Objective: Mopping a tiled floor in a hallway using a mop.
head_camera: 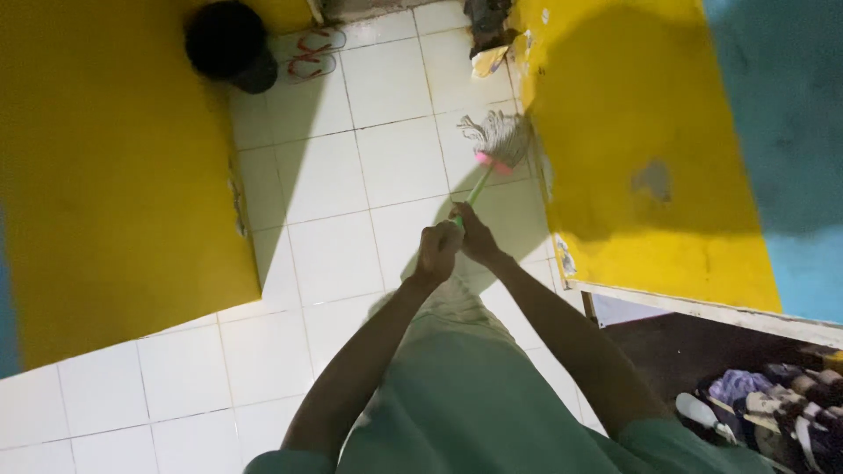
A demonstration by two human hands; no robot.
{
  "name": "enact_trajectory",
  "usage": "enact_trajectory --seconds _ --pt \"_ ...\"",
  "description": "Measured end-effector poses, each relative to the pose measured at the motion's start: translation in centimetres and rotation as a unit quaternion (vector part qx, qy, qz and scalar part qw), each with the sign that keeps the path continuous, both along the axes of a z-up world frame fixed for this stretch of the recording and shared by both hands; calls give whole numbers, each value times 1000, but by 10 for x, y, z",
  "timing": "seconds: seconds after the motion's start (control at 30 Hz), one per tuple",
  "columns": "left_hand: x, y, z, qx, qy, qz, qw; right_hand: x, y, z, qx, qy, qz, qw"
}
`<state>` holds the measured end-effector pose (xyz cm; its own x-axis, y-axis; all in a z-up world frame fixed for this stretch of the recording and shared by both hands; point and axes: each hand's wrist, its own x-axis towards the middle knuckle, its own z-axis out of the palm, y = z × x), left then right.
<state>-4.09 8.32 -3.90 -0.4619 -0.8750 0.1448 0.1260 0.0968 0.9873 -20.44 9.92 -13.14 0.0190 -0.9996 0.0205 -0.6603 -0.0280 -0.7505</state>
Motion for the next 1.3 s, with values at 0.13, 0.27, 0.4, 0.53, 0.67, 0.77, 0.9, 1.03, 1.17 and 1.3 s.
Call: enact_trajectory --seconds 0.13,0.27,0.4,0.53,0.67,0.77,0.9,1.03,1.17,1.3 --pt "46 5 56 -45 -59 10 997 55 -4 -6 80 -154 -5 985" --pt "109 24 103 1 -178 41 983 127 -8 -22 24 -222 83 971" --pt "183 53 109 35 -209 128 969 218 -5 -25 -104 -151 198 963" --pt "249 91 117 -40 -210 217 952 305 18 14 -68 -221 250 940" --pt "294 130 106 -53 -239 288 926 368 40 29 105 -309 285 901" --pt "305 160 93 -65 -253 321 910 397 61 8 51 -292 336 894" --pt "294 177 112 -70 -252 345 901 402 85 -9 -203 -149 355 900" --pt "283 190 127 -48 -240 314 917 369 89 -1 -218 -143 373 891" --pt "252 201 129 -101 -193 245 945 306 87 12 -239 -129 399 876" --pt "197 210 127 -87 -168 150 970 223 106 60 -276 -52 395 875"
